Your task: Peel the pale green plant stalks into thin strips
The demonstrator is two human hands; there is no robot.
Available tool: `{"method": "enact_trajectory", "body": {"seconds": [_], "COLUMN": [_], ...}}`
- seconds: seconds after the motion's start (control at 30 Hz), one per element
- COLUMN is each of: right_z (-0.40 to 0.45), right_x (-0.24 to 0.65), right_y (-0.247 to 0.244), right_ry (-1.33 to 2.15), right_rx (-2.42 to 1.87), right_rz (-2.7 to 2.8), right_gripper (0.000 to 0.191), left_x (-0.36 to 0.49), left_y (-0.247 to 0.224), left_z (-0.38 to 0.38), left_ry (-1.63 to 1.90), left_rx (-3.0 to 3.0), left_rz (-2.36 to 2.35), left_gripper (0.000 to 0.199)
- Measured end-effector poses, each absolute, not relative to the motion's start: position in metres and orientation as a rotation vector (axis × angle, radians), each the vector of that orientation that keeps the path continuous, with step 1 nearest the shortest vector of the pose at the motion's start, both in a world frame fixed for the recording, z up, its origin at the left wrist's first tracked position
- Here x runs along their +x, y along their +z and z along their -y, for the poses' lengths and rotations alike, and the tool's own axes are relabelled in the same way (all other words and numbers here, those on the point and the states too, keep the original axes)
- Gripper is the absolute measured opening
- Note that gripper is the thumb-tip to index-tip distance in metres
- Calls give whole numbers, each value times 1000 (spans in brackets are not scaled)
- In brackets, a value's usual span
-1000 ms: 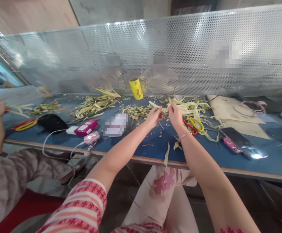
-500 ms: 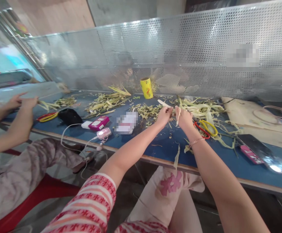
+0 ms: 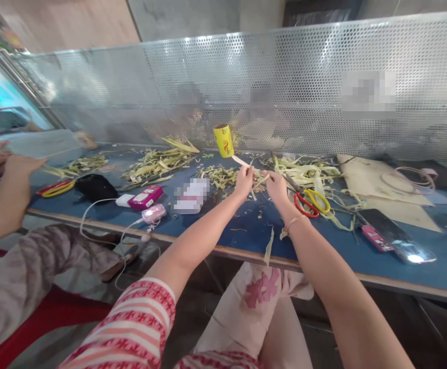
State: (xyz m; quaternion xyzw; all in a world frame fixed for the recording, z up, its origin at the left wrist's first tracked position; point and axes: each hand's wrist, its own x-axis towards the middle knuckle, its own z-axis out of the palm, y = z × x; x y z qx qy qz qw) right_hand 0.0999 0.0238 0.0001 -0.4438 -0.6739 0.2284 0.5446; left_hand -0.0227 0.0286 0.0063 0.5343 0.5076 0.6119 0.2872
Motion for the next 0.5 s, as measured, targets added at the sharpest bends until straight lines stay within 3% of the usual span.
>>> {"method": "enact_trajectory", "body": {"seconds": [0.2,0.4,0.5], "right_z": [-17,-8,-4], "right_x": [100,104,102], "right_y": [11,25,29], "right_ry": [846,1351,1419], "right_rx": [-1055,-925,-863], "right_rz": [1259,931,929], "right_gripper": [43,45,45], "left_x": [-16,-7,-9], "left_y": [8,9,7], "left_z": [-23,-17,-22], "left_ry": [1597,1584,1609], "left_rx": [1508,1210,1096], "left_rz": [-1310,-1158,-1115], "left_gripper": [13,14,20]}}
